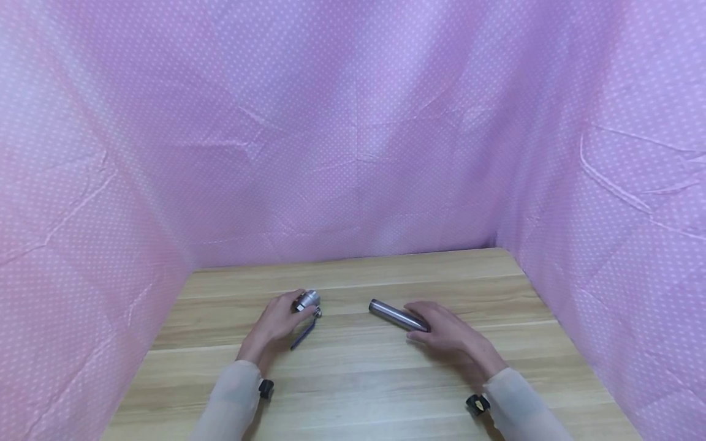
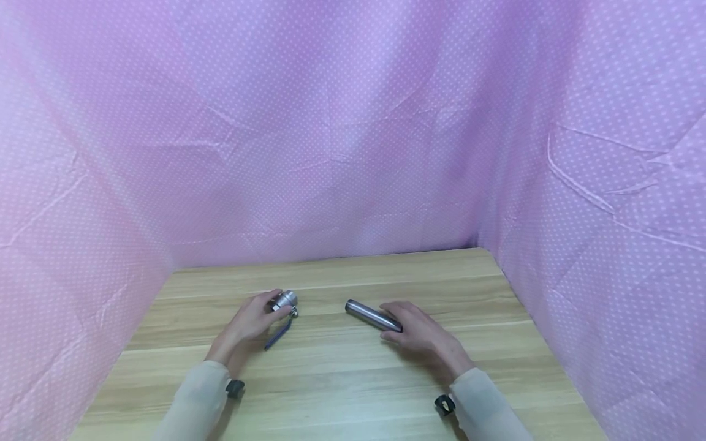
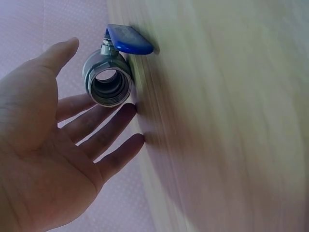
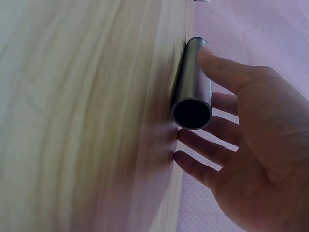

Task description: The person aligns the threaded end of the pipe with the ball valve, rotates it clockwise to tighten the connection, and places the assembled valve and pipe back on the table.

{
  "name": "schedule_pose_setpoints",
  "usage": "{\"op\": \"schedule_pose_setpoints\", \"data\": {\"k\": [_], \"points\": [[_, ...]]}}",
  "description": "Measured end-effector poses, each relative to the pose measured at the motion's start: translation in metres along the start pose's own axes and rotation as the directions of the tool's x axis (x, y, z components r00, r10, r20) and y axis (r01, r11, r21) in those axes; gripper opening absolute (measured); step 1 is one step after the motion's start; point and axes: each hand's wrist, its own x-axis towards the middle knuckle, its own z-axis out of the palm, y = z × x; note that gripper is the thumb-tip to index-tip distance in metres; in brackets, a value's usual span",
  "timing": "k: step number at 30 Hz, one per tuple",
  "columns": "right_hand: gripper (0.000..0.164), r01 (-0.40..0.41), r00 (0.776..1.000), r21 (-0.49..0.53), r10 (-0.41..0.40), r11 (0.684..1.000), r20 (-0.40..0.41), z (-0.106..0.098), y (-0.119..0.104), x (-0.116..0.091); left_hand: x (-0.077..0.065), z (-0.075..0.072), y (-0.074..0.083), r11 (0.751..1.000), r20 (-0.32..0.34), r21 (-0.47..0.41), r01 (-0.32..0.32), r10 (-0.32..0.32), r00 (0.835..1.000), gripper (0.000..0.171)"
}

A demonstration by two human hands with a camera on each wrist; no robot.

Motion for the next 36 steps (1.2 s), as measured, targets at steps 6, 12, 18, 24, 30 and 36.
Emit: {"op": "schedule_pose_setpoints", "data": {"k": [6,12,18,24,30,36], "points": [[0.046,0.005,1.000,-0.014,-0.005,1.000,-0.019,0.002,-0.002,0.003,0.003,0.004,0.002,0.999,-0.038,0.033,-0.012,0.013,0.999,0.042],[0.044,-0.005,1.000,-0.015,0.005,1.000,-0.030,0.005,-0.002,0.004,0.006,0.009,0.002,0.999,-0.077,0.042,-0.013,0.017,0.997,0.041],[0.045,0.015,0.999,-0.057,-0.017,0.998,-0.036,0.008,-0.001,0.006,0.007,0.013,0.000,0.999,-0.106,0.040,-0.024,0.028,0.994,0.043],[0.044,0.028,0.999,-0.063,-0.031,0.998,-0.045,0.008,-0.001,0.006,0.007,0.016,0.000,1.000,-0.130,0.024,-0.017,0.020,0.991,0.043],[0.041,0.051,0.996,-0.053,-0.054,0.997,-0.064,0.010,0.002,0.008,0.009,0.017,-0.002,1.000,-0.146,0.002,-0.012,0.012,0.989,0.047],[0.038,0.043,0.995,-0.041,-0.047,0.998,-0.083,0.013,0.003,0.008,0.009,0.018,-0.002,0.999,-0.158,-0.032,-0.003,-0.002,0.987,0.046]]}}
